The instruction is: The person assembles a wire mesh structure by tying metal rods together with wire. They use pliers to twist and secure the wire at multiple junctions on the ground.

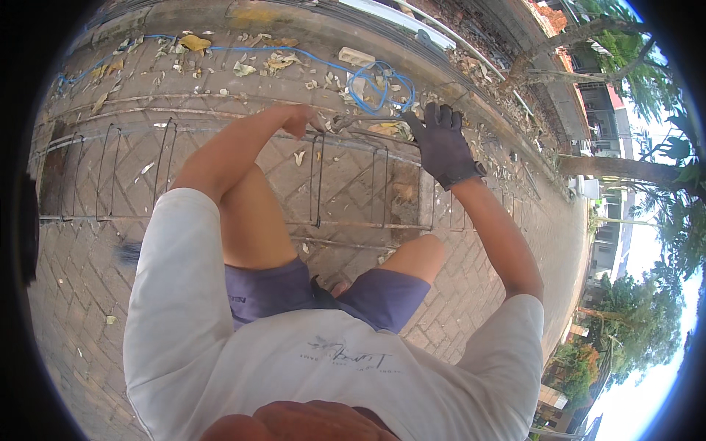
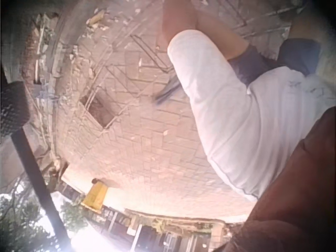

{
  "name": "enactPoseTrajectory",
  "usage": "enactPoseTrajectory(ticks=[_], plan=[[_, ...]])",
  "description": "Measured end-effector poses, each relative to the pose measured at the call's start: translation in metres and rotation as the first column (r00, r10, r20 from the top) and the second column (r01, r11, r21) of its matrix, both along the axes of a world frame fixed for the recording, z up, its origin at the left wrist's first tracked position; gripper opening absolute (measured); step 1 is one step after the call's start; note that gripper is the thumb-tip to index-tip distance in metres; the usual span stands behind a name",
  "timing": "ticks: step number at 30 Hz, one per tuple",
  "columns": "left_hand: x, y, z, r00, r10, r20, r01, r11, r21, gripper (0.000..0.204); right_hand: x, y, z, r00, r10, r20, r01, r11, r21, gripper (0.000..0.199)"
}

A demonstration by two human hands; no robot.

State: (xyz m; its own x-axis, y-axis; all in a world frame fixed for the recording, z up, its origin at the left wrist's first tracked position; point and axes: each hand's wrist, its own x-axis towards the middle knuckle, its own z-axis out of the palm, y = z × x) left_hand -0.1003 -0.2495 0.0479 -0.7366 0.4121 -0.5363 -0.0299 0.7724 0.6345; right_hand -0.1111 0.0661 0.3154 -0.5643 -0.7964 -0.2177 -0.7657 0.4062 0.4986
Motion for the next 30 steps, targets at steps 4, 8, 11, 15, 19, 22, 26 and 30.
enactPoseTrajectory(ticks=[4,8,11,15,19,22,26,30], plan=[[0.006,-0.002,-0.013,0.993,0.080,-0.084,-0.070,0.991,0.113,0.073,-0.019,-0.035,-0.003,0.957,0.255,-0.141,-0.253,0.967,0.031,0.072],[0.008,-0.003,-0.012,0.974,0.034,-0.225,-0.016,0.997,0.080,0.068,-0.030,-0.061,-0.004,0.899,0.405,-0.165,-0.385,0.912,0.140,0.064],[0.008,-0.004,-0.005,0.933,-0.076,-0.352,0.084,0.996,0.008,0.066,-0.031,-0.076,0.001,0.857,0.488,-0.168,-0.462,0.870,0.173,0.055],[0.009,-0.003,0.006,0.961,-0.048,-0.273,0.049,0.999,-0.002,0.066,-0.034,-0.092,0.005,0.784,0.593,-0.185,-0.568,0.805,0.172,0.045],[0.009,-0.001,0.013,0.969,-0.065,-0.239,0.058,0.998,-0.037,0.068,-0.045,-0.098,0.005,0.792,0.597,-0.127,-0.561,0.794,0.236,0.050],[0.008,-0.001,0.011,0.971,-0.075,-0.229,0.062,0.996,-0.066,0.069,-0.050,-0.100,0.003,0.775,0.624,-0.098,-0.586,0.769,0.257,0.046],[0.005,-0.003,-0.003,0.904,-0.118,-0.412,0.114,0.993,-0.036,0.063,-0.052,-0.105,0.001,0.814,0.580,-0.040,-0.554,0.795,0.247,0.042],[0.000,-0.003,-0.012,0.908,-0.136,-0.397,0.130,0.991,-0.043,0.056,-0.057,-0.107,-0.001,0.750,0.658,-0.072,-0.636,0.747,0.194,0.031]])
